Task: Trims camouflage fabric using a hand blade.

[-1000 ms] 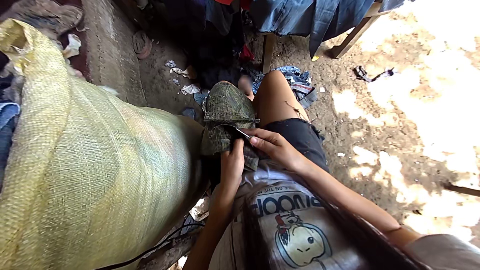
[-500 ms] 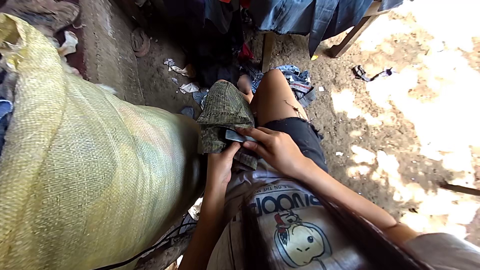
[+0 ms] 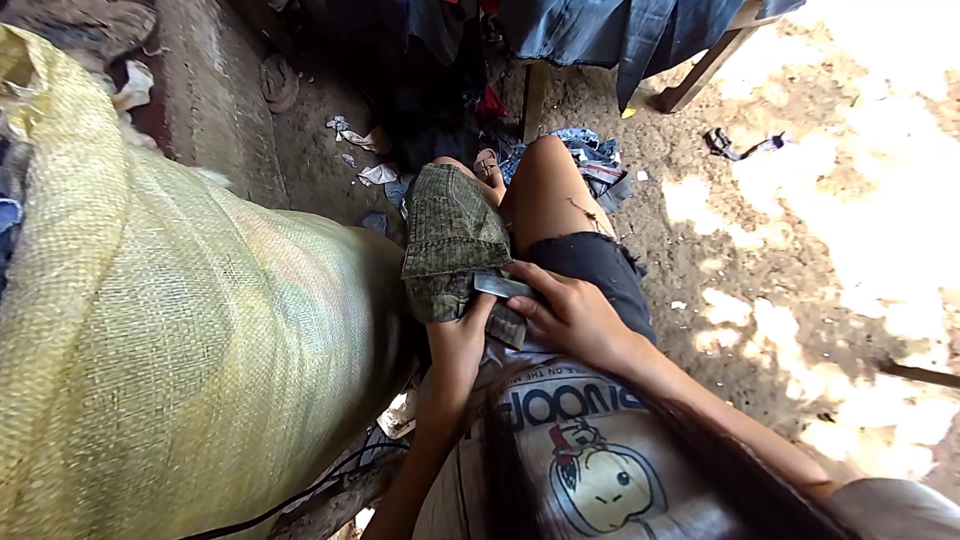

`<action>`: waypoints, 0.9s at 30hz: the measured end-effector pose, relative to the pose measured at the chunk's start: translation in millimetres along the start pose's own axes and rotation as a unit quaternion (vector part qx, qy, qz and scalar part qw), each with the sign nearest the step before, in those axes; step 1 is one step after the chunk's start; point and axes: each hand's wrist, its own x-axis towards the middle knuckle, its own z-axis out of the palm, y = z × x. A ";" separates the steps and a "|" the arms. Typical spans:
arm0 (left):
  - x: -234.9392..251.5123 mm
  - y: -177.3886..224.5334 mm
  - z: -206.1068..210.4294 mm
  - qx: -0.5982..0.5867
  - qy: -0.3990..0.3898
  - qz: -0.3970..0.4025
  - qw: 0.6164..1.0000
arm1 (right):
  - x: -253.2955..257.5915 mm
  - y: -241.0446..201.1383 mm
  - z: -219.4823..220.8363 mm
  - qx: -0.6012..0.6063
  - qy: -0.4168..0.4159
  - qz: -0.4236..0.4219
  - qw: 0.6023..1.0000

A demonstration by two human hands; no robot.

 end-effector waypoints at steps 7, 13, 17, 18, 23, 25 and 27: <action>-7.4 -12.2 8.6 0.008 0.029 0.053 0.998 | 1.3 2.7 2.7 0.099 -0.052 0.083 0.990; -7.1 -14.0 12.3 -0.007 0.035 0.044 0.998 | 8.5 5.6 7.6 0.158 -0.057 0.119 0.978; -4.4 -12.9 10.8 -0.037 0.046 0.037 0.998 | -3.6 12.9 6.3 0.134 -0.040 0.100 0.985; -4.7 -14.1 10.8 -0.033 0.043 0.040 0.998 | -3.9 13.2 7.2 0.129 -0.034 0.093 0.987; -5.1 -16.4 10.4 0.003 0.022 0.051 0.998 | 8.1 10.5 7.6 0.240 -0.043 0.087 0.966; -5.3 -13.2 8.7 0.009 0.022 0.021 0.999 | 13.6 10.2 4.6 0.400 -0.069 0.127 0.905; -5.2 -10.4 8.3 0.021 0.030 -0.015 0.999 | 17.0 12.9 1.7 0.503 -0.112 0.181 0.838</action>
